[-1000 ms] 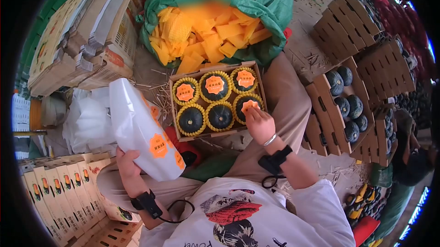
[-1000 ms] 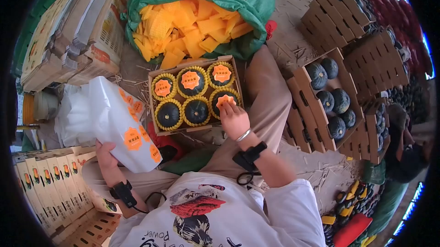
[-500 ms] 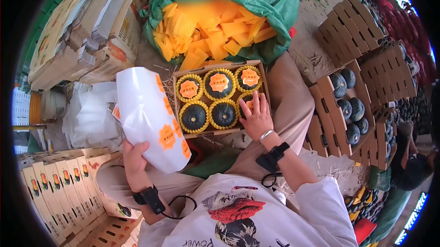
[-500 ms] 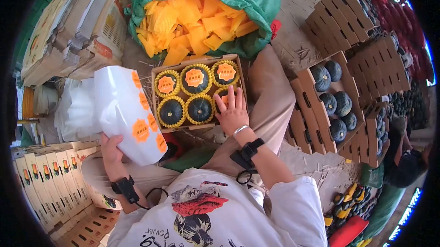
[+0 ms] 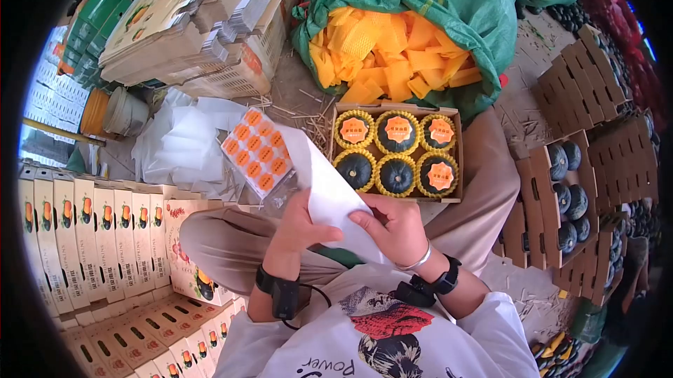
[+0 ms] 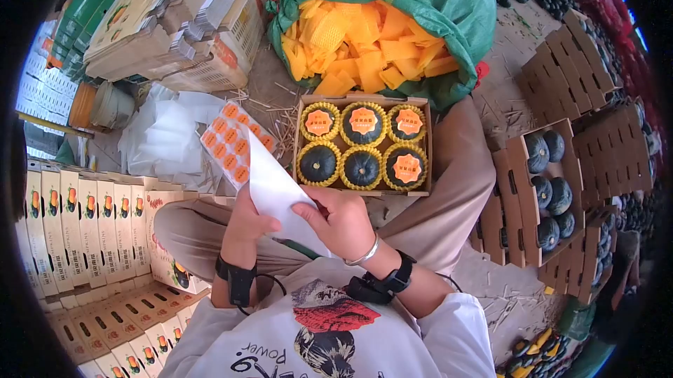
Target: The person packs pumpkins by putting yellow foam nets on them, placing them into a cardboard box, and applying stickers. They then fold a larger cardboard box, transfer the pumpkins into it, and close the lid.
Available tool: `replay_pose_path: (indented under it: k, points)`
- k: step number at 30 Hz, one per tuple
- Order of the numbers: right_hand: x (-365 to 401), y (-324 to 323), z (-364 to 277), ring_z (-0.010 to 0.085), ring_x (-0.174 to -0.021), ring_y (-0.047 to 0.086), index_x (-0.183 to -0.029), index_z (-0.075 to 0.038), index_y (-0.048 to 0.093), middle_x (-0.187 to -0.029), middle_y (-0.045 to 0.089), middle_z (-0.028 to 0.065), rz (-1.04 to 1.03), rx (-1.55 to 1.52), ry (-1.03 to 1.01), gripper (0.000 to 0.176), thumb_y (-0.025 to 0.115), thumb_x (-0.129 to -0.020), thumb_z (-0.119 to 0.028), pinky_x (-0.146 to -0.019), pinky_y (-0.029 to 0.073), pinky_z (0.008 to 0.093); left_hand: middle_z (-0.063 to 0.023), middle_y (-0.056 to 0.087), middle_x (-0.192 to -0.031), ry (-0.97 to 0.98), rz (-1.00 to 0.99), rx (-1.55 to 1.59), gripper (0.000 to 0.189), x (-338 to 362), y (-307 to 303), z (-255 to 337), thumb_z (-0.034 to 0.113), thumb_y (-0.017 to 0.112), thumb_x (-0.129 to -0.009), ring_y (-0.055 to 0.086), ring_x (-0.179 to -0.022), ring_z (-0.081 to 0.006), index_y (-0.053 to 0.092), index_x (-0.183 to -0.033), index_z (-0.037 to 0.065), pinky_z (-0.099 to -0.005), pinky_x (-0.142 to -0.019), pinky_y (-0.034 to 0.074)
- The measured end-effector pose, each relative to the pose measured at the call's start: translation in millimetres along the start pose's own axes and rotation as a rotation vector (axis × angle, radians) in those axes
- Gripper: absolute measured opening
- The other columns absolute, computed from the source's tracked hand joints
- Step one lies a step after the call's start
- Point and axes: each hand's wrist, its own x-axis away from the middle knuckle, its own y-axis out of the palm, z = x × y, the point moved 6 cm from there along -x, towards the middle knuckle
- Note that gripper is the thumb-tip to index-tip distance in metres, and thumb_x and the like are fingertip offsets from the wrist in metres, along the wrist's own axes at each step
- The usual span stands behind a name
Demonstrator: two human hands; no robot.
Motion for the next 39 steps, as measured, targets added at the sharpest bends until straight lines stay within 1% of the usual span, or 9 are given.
replay_pose_path:
  k: [3,8,14,17,21,25,29,30,39]
  points:
    - [-1,7,18,0.0113,-0.063,0.061,-0.101,-0.001,0.064,-0.072,0.065,0.0154,0.043,-0.23,-0.1,0.022,0.064,-0.081,-0.01,-0.06,0.049,0.0273,-0.0032,0.063,-0.088,-0.187,0.167,-0.175,0.03,12,-4,-13,0.007,0.071,-0.07,0.058,-0.081,-0.01,0.062,-0.098,0.001,-0.0254,-0.071,0.047]
    - [-1,26,95,0.0113,-0.066,0.06,-0.086,0.005,0.065,-0.079,0.064,0.0067,-0.005,-0.817,0.377,0.014,0.061,-0.083,-0.008,-0.059,0.051,0.0252,-0.0052,0.063,-0.094,-0.387,0.105,-0.019,0.044,26,-25,-40,0.005,0.069,-0.063,0.058,-0.083,-0.0118,0.059,-0.105,-0.001,-0.0283,-0.076,0.047]
    - [-17,-51,111,0.0212,-0.064,0.063,-0.075,0.0,0.06,-0.082,0.066,0.0119,0.667,0.352,-0.18,0.005,0.06,-0.076,-0.005,-0.059,0.051,0.0296,-0.0088,0.061,-0.1,-0.306,0.482,-0.061,0.055,44,-84,-20,0.001,0.062,-0.061,0.06,-0.09,-0.0196,0.052,-0.115,-0.003,-0.0315,-0.081,0.047]
    - [-30,-34,105,0.0216,-0.068,0.063,-0.075,-0.001,0.06,-0.085,0.065,0.0096,0.502,0.702,-0.462,0.004,0.059,-0.072,-0.004,-0.062,0.052,0.0304,-0.0106,0.061,-0.101,-0.267,0.585,-0.035,0.056,49,-114,-12,-0.001,0.059,-0.06,0.06,-0.09,-0.0215,0.051,-0.116,-0.004,-0.0317,-0.08,0.047]
    - [-27,11,130,0.0237,-0.084,0.061,-0.076,-0.004,0.06,-0.089,0.061,0.0094,0.387,0.995,-0.493,0.008,0.056,-0.07,-0.002,-0.068,0.051,0.0314,-0.0126,0.059,-0.103,-0.167,0.622,-0.023,0.056,46,-124,-5,-0.001,0.057,-0.061,0.06,-0.09,-0.0213,0.049,-0.116,-0.005,-0.0311,-0.079,0.048]
    - [-30,-6,146,0.0251,-0.091,0.06,-0.088,-0.002,0.061,-0.093,0.062,0.0084,0.249,0.774,-0.216,0.016,0.059,-0.073,-0.007,-0.069,0.052,0.0332,-0.0129,0.059,-0.103,-0.21,0.598,-0.062,0.056,44,-125,-4,-0.001,0.057,-0.062,0.059,-0.091,-0.0208,0.048,-0.116,-0.006,-0.0309,-0.08,0.047]
    - [-49,12,159,0.0327,-0.114,0.042,-0.116,0.0,0.046,-0.118,0.046,0.0196,0.255,0.985,-0.185,0.048,0.061,-0.075,-0.019,-0.096,0.037,0.042,-0.0127,0.059,-0.103,-0.244,0.597,-0.083,0.056,36,-122,-2,0.0,0.059,-0.062,0.058,-0.093,-0.0199,0.048,-0.116,-0.006,-0.0305,-0.08,0.047]
    - [-50,13,169,0.0386,-0.119,0.033,-0.128,-0.004,0.036,-0.126,0.035,0.0238,0.242,0.727,-0.023,0.06,0.061,-0.077,-0.024,-0.103,0.025,0.045,-0.0126,0.059,-0.103,-0.246,0.596,-0.089,0.056,32,-119,4,0.001,0.059,-0.061,0.058,-0.093,-0.0195,0.048,-0.116,-0.005,-0.0302,-0.08,0.047]
    - [-46,17,140,0.0449,-0.126,0.023,-0.133,-0.02,0.038,-0.135,0.027,0.0282,-0.003,1.078,0.036,0.056,0.054,-0.082,-0.037,-0.103,0.019,0.0537,-0.0079,0.06,-0.101,-0.121,0.354,-0.321,0.049,-11,-97,61,0.004,0.066,-0.066,0.058,-0.088,-0.0144,0.051,-0.112,-0.003,-0.0283,-0.08,0.046]
